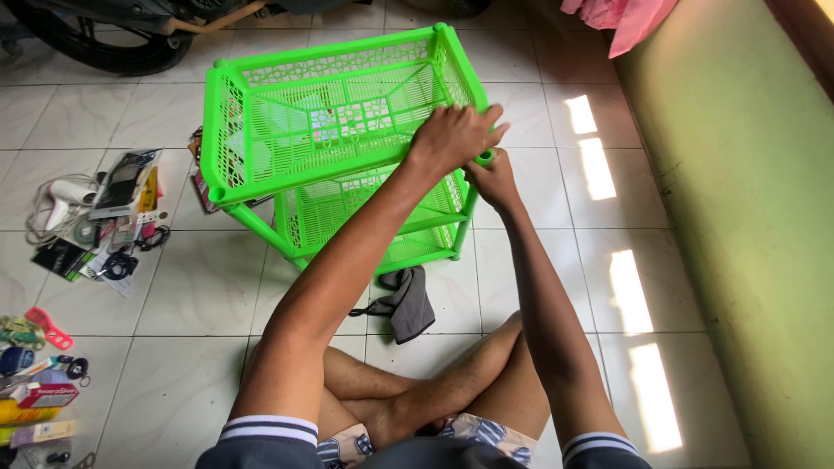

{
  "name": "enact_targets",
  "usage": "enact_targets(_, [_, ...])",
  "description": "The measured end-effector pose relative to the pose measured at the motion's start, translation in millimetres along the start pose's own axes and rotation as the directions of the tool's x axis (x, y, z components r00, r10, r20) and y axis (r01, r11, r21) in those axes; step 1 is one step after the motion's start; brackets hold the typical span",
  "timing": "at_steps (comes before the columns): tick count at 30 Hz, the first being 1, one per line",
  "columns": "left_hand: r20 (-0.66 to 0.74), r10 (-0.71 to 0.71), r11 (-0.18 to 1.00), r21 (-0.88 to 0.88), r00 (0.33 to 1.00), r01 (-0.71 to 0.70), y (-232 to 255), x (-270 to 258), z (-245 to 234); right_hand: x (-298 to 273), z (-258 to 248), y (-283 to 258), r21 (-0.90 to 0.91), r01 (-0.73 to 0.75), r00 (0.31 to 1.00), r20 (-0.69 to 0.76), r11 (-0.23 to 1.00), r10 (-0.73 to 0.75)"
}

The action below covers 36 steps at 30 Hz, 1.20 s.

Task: The person sits on the floor and removes books and papers from a green plastic shelving unit. They then disassemble the unit by removing the vertical support poles and separating the plastic basket sections.

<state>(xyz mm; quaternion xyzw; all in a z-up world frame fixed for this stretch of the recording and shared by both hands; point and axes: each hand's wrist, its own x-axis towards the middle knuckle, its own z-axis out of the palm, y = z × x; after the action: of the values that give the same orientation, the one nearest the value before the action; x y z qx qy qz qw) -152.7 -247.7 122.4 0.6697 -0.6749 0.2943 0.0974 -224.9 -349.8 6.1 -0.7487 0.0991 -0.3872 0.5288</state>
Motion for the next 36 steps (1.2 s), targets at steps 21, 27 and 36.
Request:
enact_targets(21, [0.188, -0.551, 0.800, -0.158, 0.813, 0.578, -93, 104, 26, 146, 1, 36, 0.147, 0.384, 0.912, 0.096, 0.911, -0.400])
enact_targets(27, [0.399, -0.547, 0.739, -0.184, 0.736, 0.648, -120, 101, 37, 146, 17, 33, 0.016, 0.044, 0.999, 0.008, 0.999, -0.044])
enact_targets(36, [0.281, -0.606, 0.679, -0.306, 0.744, 0.668, -111, 109, 11, 160, 21, 62, 0.031, -0.010, 0.995, -0.094, 0.999, 0.013])
